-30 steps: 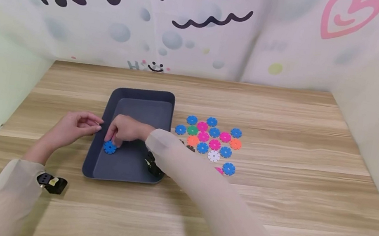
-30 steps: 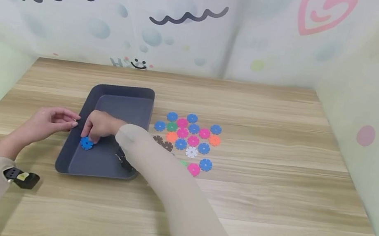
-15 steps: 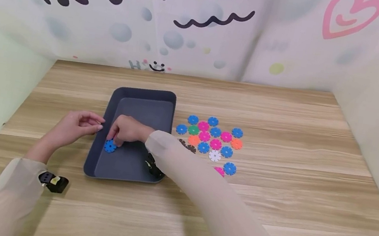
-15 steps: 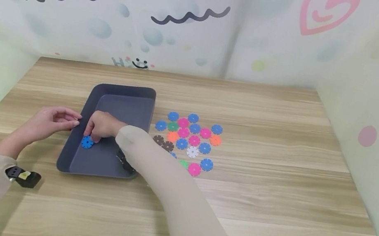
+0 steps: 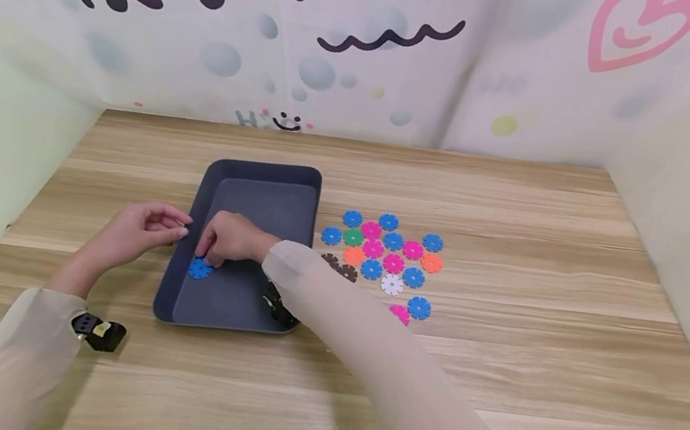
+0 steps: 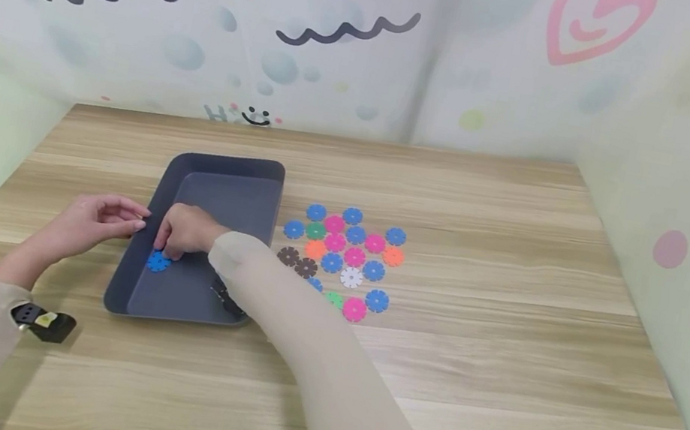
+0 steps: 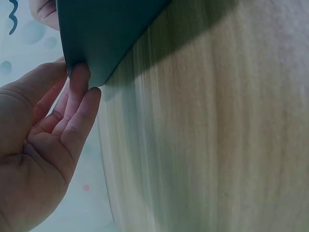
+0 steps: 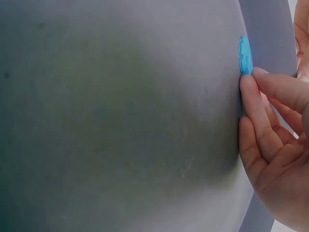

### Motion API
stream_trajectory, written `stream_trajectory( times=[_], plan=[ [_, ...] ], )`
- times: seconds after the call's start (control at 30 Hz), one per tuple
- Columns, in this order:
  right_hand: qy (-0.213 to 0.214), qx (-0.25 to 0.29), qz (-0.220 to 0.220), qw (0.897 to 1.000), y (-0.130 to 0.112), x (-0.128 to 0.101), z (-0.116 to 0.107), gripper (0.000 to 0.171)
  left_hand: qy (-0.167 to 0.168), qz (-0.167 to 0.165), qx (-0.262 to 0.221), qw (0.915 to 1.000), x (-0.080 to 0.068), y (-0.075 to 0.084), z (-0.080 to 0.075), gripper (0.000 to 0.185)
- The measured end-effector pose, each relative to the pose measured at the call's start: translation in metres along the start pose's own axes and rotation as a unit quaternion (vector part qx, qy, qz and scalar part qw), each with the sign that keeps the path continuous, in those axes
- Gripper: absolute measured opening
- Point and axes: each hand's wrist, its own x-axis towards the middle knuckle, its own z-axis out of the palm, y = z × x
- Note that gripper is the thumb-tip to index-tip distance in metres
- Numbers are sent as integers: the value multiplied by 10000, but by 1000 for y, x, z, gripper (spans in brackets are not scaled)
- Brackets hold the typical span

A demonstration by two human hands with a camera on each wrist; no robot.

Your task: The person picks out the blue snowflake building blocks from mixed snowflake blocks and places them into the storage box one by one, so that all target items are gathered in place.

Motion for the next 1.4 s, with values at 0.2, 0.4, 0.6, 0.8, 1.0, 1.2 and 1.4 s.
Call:
stream_trajectory(
  times=[0.2,0.4,0.6,0.8,1.0,1.2,1.4],
  plan=[
    [-5,-22,8,10000,0,1,0,16,-6,29,-29,10000,0,-1,0,30],
    [-89,289,-37,9995,-1,0,-2,18,-9,20,-27,10000,0,0,0,30],
    [116,303,-297,9990,2,-3,-12,20,-14,-14,24,10000,1,1,0,30],
    [352,327,-452,9978,5,-13,-28,20,-20,-2,82,10000,0,1,0,29],
    [554,252,-624,9962,6,-26,-47,22,-43,10,27,10000,0,-1,-1,30],
    [649,51,-740,9951,4,-45,-65,24,-53,-7,12,10000,0,-1,0,31],
    [662,-73,-812,9945,5,-65,-81,24,-57,-52,67,9999,0,-1,0,32]
  ],
)
